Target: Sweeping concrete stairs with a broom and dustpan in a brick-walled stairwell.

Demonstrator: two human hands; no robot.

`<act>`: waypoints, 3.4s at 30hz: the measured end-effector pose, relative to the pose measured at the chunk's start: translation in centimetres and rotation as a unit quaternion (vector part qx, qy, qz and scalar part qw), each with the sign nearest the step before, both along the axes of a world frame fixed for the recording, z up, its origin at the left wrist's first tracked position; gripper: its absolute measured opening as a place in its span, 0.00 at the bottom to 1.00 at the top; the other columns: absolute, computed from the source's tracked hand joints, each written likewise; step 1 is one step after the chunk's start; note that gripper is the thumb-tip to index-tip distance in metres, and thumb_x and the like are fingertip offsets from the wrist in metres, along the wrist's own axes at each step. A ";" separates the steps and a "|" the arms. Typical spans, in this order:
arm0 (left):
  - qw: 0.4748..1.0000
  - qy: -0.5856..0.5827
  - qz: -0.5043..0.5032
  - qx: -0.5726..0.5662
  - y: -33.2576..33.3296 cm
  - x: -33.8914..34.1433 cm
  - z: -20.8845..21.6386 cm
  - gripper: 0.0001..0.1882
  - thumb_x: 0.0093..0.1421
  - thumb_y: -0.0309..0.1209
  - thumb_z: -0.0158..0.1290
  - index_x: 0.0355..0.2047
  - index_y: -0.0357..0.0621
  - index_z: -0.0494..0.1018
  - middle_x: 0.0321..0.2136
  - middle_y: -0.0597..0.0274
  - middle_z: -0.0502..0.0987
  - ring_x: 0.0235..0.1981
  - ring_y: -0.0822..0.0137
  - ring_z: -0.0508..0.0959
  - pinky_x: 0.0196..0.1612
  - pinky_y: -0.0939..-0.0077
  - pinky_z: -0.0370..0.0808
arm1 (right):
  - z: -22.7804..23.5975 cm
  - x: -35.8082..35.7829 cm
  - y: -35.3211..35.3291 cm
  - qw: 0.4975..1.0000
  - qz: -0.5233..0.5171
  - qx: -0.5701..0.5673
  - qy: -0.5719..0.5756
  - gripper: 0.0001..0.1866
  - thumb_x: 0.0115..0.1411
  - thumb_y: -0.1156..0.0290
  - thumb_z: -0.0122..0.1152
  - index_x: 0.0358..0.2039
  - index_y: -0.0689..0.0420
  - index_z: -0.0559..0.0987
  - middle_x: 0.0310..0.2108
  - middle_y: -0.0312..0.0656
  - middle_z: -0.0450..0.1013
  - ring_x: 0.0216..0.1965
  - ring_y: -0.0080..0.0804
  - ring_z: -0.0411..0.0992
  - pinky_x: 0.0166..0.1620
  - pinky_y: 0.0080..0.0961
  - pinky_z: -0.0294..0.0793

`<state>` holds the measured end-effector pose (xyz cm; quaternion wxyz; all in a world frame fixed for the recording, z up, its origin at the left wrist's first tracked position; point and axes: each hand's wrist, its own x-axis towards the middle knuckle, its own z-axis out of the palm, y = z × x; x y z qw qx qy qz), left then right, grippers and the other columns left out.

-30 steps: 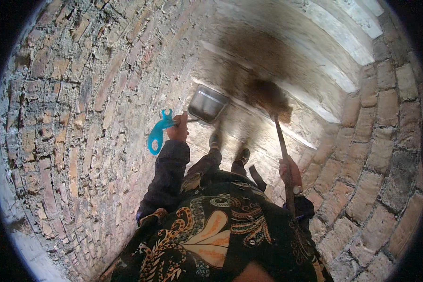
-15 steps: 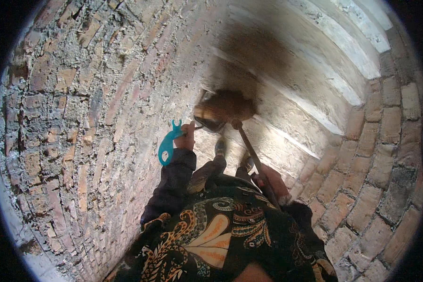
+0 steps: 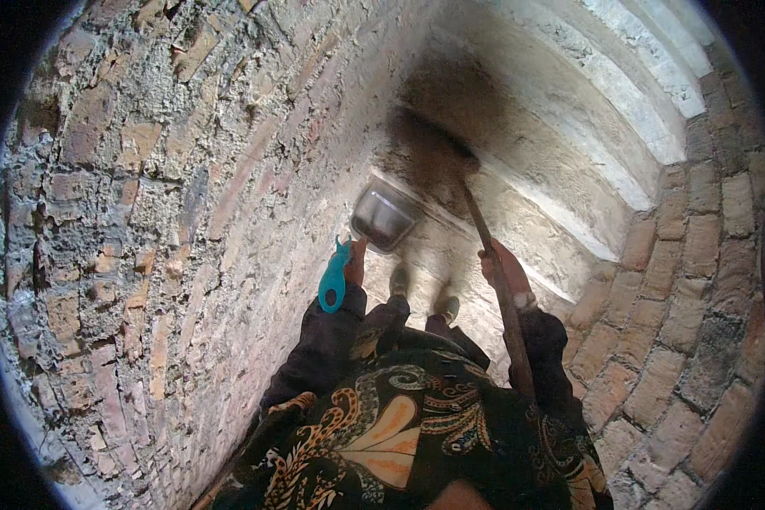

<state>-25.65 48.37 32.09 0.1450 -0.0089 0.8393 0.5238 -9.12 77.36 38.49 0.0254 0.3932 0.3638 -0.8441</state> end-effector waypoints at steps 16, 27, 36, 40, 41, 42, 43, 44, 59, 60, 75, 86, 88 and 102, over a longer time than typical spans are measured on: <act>0.979 -0.056 -0.027 0.196 -2.5 0.7 4.0 0.20 0.49 0.44 0.53 0.37 0.44 0.66 0.22 0.61 0.73 0.16 0.73 0.66 0.19 0.80 0.66 | 7.8 5.2 -7.8 0.996 0.044 0.055 -0.054 0.13 0.56 0.61 0.49 0.32 0.59 0.68 0.19 0.39 0.65 0.13 0.17 0.62 0.14 0.12 0.61; 0.971 0.170 -0.162 -0.054 -0.2 0.8 8.1 0.16 0.51 0.43 0.52 0.25 0.41 0.71 0.18 0.61 0.72 0.20 0.70 0.70 0.25 0.73 0.67 | -1.4 0.0 -0.3 1.000 0.002 -0.013 -0.020 0.15 0.55 0.62 0.50 0.33 0.62 0.66 0.24 0.45 0.68 0.15 0.22 0.64 0.16 0.15 0.65; 0.985 -0.053 -0.088 -0.137 0.2 0.7 7.1 0.19 0.53 0.44 0.47 0.22 0.38 0.70 0.11 0.60 0.69 0.12 0.68 0.69 0.16 0.71 0.67 | -2.9 7.7 -4.9 0.988 0.132 0.070 -0.029 0.11 0.55 0.66 0.49 0.34 0.60 0.69 0.21 0.43 0.71 0.15 0.24 0.66 0.17 0.19 0.66; 0.996 -0.056 -0.073 -0.018 0.6 0.6 7.5 0.13 0.52 0.37 0.51 0.24 0.38 0.67 0.15 0.62 0.68 0.09 0.71 0.66 0.08 0.78 0.66 | -3.4 12.3 -5.8 0.989 0.132 0.056 -0.046 0.13 0.55 0.67 0.49 0.39 0.60 0.70 0.20 0.41 0.71 0.16 0.23 0.67 0.17 0.19 0.66; 0.996 -0.063 -0.063 -0.002 1.3 0.7 7.6 0.14 0.51 0.37 0.51 0.24 0.37 0.68 0.15 0.61 0.68 0.09 0.71 0.66 0.08 0.77 0.66 | -4.2 13.8 -5.7 0.983 0.142 0.103 -0.044 0.14 0.55 0.67 0.49 0.40 0.60 0.70 0.20 0.41 0.71 0.15 0.23 0.66 0.17 0.19 0.66; 0.996 -0.070 -0.050 0.012 1.8 1.0 7.7 0.14 0.51 0.37 0.51 0.25 0.37 0.68 0.14 0.60 0.68 0.08 0.71 0.66 0.07 0.77 0.66 | -4.8 14.7 -5.6 0.976 0.154 0.149 -0.042 0.15 0.55 0.66 0.49 0.42 0.60 0.69 0.19 0.40 0.70 0.15 0.22 0.66 0.18 0.19 0.66; 0.997 -0.062 -0.029 0.018 1.1 1.4 7.9 0.17 0.51 0.44 0.50 0.24 0.41 0.69 0.10 0.65 0.63 0.09 0.74 0.64 0.11 0.79 0.67 | -1.2 14.6 -5.9 0.978 0.171 0.106 -0.060 0.18 0.56 0.64 0.48 0.44 0.61 0.68 0.19 0.39 0.69 0.16 0.21 0.65 0.18 0.16 0.65; 0.998 -0.063 -0.026 0.017 0.6 1.5 8.0 0.17 0.51 0.44 0.50 0.24 0.41 0.69 0.10 0.65 0.63 0.09 0.74 0.64 0.11 0.79 0.67 | 2.8 14.8 -5.9 0.977 0.174 0.104 -0.060 0.18 0.56 0.64 0.48 0.44 0.61 0.68 0.19 0.39 0.69 0.16 0.21 0.65 0.18 0.16 0.65; 0.998 -0.062 -0.004 0.001 1.5 1.7 7.9 0.15 0.49 0.38 0.53 0.22 0.37 0.69 0.10 0.62 0.66 0.07 0.71 0.66 0.07 0.77 0.66 | 5.4 31.0 2.1 0.975 -0.212 -0.020 -0.068 0.12 0.58 0.60 0.46 0.31 0.57 0.66 0.20 0.34 0.64 0.15 0.13 0.60 0.14 0.09 0.62; 0.998 -0.061 -0.004 0.002 1.4 1.6 7.8 0.15 0.49 0.38 0.53 0.22 0.37 0.69 0.10 0.62 0.66 0.07 0.71 0.66 0.07 0.77 0.66 | 5.2 32.2 2.7 0.972 -0.228 -0.025 -0.044 0.12 0.58 0.61 0.46 0.31 0.58 0.67 0.19 0.35 0.64 0.15 0.14 0.61 0.15 0.09 0.64; 0.995 -0.101 -0.010 -0.011 1.7 1.3 7.8 0.13 0.51 0.37 0.51 0.22 0.38 0.70 0.08 0.64 0.64 0.08 0.73 0.65 0.09 0.78 0.65 | -0.2 37.3 4.4 0.924 -0.346 -0.159 -0.045 0.12 0.57 0.62 0.46 0.28 0.60 0.69 0.17 0.35 0.64 0.14 0.19 0.63 0.14 0.14 0.67; 0.996 -0.073 -0.016 0.049 1.4 1.5 7.1 0.10 0.51 0.37 0.51 0.22 0.43 0.68 0.13 0.67 0.66 0.10 0.75 0.65 0.09 0.81 0.63 | 0.5 22.1 2.9 0.966 -0.202 -0.156 -0.044 0.12 0.56 0.63 0.48 0.34 0.59 0.65 0.21 0.36 0.64 0.13 0.17 0.60 0.15 0.11 0.64; 0.999 -0.029 -0.036 -0.028 -0.1 1.0 5.7 0.11 0.50 0.38 0.52 0.23 0.43 0.68 0.13 0.67 0.67 0.11 0.75 0.65 0.09 0.81 0.63 | 0.1 16.7 1.9 0.970 -0.164 -0.178 -0.028 0.12 0.56 0.63 0.49 0.34 0.58 0.65 0.22 0.38 0.65 0.14 0.17 0.61 0.16 0.11 0.65; 0.993 0.076 -0.063 0.064 -1.0 0.6 4.6 0.13 0.53 0.37 0.48 0.21 0.39 0.69 0.12 0.59 0.66 0.16 0.67 0.66 0.21 0.72 0.63 | 4.5 3.0 -2.4 0.998 0.025 -0.030 -0.052 0.14 0.56 0.59 0.47 0.31 0.59 0.68 0.21 0.42 0.69 0.14 0.19 0.64 0.15 0.13 0.64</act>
